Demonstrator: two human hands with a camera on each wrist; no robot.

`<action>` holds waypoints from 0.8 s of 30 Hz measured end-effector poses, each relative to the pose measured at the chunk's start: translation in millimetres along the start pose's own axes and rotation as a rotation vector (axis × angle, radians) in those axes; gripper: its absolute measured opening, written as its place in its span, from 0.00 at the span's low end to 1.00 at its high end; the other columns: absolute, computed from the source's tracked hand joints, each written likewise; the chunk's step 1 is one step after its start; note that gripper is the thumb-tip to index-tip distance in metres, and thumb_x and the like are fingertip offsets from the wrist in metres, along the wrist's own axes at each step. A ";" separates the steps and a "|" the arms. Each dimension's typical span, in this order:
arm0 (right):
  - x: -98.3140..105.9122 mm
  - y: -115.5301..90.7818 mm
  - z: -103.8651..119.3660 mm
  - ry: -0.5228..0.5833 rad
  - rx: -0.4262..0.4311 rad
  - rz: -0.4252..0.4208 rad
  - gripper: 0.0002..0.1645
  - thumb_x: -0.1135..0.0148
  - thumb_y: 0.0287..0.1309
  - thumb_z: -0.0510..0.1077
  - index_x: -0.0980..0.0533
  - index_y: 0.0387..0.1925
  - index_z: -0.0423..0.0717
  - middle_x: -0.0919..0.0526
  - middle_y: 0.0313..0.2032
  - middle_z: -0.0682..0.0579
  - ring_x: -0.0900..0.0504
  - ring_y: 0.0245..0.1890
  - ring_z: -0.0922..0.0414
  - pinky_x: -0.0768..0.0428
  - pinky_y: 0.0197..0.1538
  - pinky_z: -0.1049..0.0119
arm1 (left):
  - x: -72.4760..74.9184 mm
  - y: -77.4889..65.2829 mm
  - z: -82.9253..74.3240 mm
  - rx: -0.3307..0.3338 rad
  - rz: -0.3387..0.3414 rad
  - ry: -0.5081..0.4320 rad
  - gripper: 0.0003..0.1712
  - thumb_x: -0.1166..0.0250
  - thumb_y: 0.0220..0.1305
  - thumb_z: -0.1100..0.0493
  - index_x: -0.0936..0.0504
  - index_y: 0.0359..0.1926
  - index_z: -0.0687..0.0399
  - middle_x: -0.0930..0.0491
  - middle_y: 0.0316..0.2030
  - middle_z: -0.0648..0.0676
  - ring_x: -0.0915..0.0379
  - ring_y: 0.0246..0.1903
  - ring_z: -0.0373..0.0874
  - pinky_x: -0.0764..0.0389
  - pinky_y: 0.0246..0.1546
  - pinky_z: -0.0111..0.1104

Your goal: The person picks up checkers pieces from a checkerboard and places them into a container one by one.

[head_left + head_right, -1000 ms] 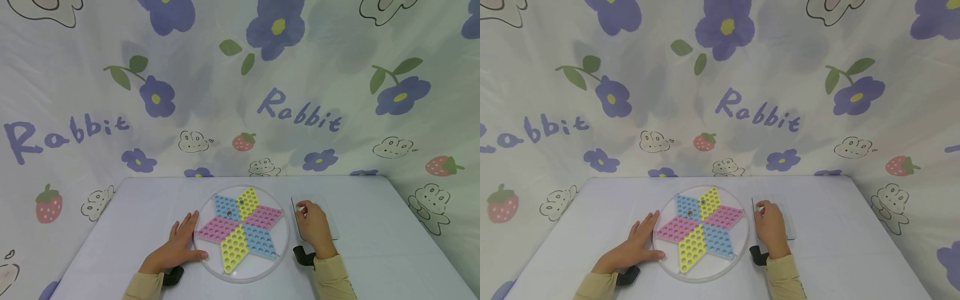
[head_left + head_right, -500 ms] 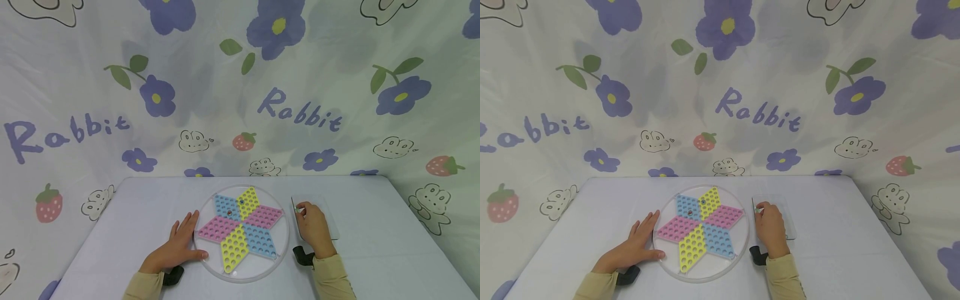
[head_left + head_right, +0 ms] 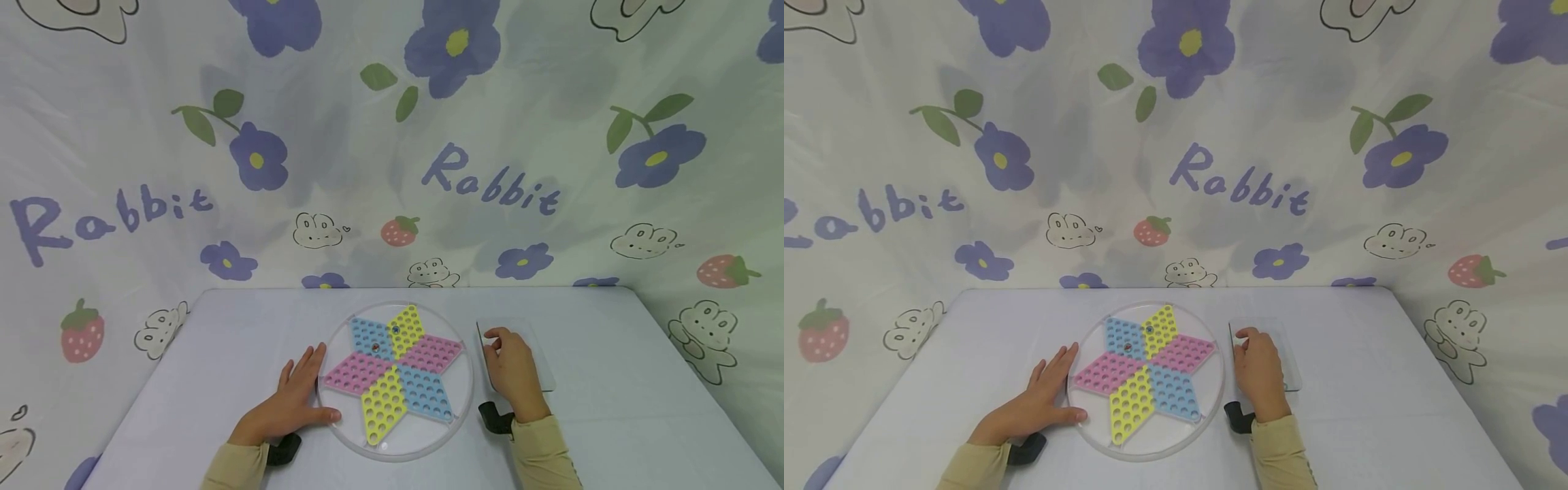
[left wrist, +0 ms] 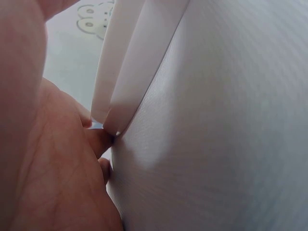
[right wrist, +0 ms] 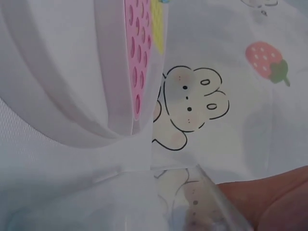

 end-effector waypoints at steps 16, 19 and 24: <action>-2.5 -1.3 15.6 0.073 -0.006 -0.023 0.15 0.36 0.64 0.35 0.21 0.52 0.34 0.23 0.35 0.46 0.26 0.32 0.53 0.28 0.31 0.63 | 0.9 0.4 -1.5 0.008 0.008 0.010 0.73 0.26 0.54 0.37 0.64 0.79 0.67 0.62 0.79 0.66 0.75 0.77 0.64 0.78 0.69 0.60; -3.9 -2.5 20.2 0.093 0.018 -0.030 0.15 0.36 0.63 0.35 0.21 0.51 0.35 0.23 0.35 0.46 0.28 0.32 0.54 0.29 0.31 0.64 | 1.3 0.0 -2.7 0.003 0.005 0.010 0.72 0.25 0.54 0.38 0.64 0.78 0.68 0.61 0.78 0.67 0.75 0.77 0.64 0.77 0.69 0.60; -6.5 -3.7 27.0 0.105 0.035 -0.027 0.15 0.36 0.63 0.35 0.21 0.51 0.35 0.24 0.34 0.48 0.29 0.31 0.55 0.29 0.31 0.65 | 2.0 -0.8 -3.8 -0.002 -0.001 0.001 0.73 0.25 0.53 0.38 0.64 0.78 0.68 0.62 0.78 0.68 0.75 0.77 0.65 0.77 0.68 0.60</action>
Point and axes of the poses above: each hand's wrist, its own y-axis towards the middle knuckle, its own x-axis out of the back of the hand, z = x × y, the point moved 6 cm from there along y, towards the middle knuckle
